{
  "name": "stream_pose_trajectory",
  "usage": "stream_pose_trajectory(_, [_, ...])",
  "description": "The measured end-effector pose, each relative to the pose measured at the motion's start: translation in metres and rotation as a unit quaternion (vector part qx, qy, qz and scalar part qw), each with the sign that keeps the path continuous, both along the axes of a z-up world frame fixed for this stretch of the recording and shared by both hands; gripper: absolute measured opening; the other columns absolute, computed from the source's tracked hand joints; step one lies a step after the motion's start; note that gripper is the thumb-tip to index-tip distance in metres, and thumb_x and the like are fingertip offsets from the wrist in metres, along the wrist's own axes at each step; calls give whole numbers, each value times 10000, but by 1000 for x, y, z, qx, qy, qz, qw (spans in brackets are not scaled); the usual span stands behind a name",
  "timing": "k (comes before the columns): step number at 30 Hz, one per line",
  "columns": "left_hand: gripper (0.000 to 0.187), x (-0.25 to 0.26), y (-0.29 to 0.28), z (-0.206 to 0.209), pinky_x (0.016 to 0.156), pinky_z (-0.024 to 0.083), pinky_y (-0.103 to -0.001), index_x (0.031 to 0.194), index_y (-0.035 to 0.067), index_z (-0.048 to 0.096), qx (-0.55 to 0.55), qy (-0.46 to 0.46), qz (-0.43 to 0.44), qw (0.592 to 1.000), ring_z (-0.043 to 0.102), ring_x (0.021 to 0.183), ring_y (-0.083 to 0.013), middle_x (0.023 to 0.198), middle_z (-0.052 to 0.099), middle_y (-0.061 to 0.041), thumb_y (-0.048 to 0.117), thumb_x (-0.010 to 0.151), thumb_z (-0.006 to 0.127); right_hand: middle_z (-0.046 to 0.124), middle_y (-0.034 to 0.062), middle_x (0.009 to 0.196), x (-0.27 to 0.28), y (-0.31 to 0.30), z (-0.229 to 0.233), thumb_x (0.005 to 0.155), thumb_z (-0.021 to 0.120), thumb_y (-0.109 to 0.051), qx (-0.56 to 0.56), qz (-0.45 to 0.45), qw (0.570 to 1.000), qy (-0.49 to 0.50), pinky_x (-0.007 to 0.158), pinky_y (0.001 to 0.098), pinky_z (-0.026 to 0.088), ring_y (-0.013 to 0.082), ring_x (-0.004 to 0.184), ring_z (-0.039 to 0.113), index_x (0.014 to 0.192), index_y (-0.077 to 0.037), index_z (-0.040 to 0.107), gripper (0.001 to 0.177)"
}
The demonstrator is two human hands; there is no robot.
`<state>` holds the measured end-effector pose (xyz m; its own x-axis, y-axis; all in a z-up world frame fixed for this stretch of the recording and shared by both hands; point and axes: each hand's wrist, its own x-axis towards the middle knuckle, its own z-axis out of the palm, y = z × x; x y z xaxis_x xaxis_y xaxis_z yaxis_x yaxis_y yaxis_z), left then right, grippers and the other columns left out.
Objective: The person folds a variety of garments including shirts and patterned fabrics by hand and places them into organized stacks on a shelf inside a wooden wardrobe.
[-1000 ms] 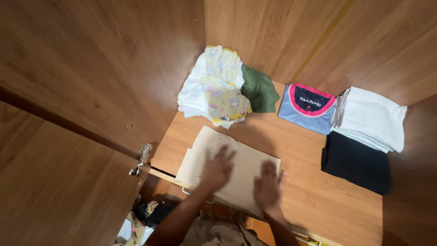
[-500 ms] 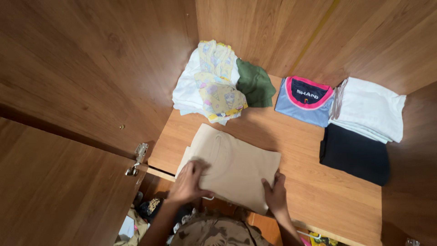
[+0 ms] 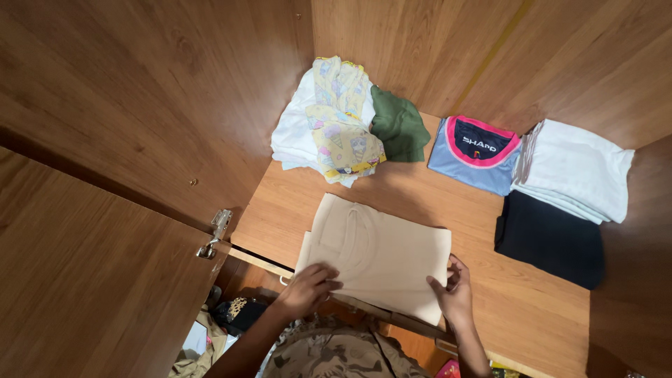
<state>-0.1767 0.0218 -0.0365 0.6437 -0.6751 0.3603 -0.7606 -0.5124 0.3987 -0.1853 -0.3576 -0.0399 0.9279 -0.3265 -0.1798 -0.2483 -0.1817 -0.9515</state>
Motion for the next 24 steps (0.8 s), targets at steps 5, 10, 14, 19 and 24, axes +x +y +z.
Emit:
stream_pose_trajectory(5, [553, -7, -24, 21, 1232, 321, -469, 1501, 169, 570, -76, -6, 22, 997, 356, 1538, -264, 1658, 447, -33, 177, 953, 642, 618, 112, 1209, 0, 3, 29, 785, 689, 155, 73, 21, 997, -10, 944, 347, 570, 207, 1113, 624, 1496, -63, 400, 798])
stream_pose_trajectory(10, [634, 1, -47, 48, 1214, 106, -594, 1559, 151, 401, 94, 66, -14, 993, 168, 1548, -331, 1675, 256, -120, 485, 1028, 490, 582, 125, 1206, 14, 19, 70, 772, 681, 193, 109, 59, 992, -21, 954, 345, 535, 203, 1162, 590, 1529, -107, 417, 857])
stream_pose_trajectory(14, [732, 16, -42, 45, 1282, 197, -558, 1587, 92, 371, -285, 389, -28, 876, 269, 1587, -298, 1693, 339, -148, 609, 1070, 388, 509, 69, 1147, 26, 78, 69, 744, 708, 146, 65, 99, 991, -62, 830, 273, 525, 130, 1026, 534, 1503, -105, 410, 853])
stream_pose_trajectory(19, [741, 74, -3, 12, 1013, 473, -480, 1494, 151, 463, -508, 672, 52, 537, 577, 1190, -284, 1433, 535, -172, 678, 999, 304, 526, 105, 1046, 63, 214, 34, 766, 806, 44, -18, 194, 963, -185, 748, 267, 515, 157, 925, 540, 1473, -53, 432, 806])
stream_pose_trajectory(24, [568, 90, 7, -14, 658, 361, -430, 1384, 112, 610, -328, 660, 264, 623, 445, 789, -184, 1062, 650, -89, 510, 1009, 456, 558, 144, 1206, 44, 234, 48, 811, 750, -10, -155, 225, 945, -178, 854, 389, 553, 277, 1055, 616, 1355, -92, 541, 589])
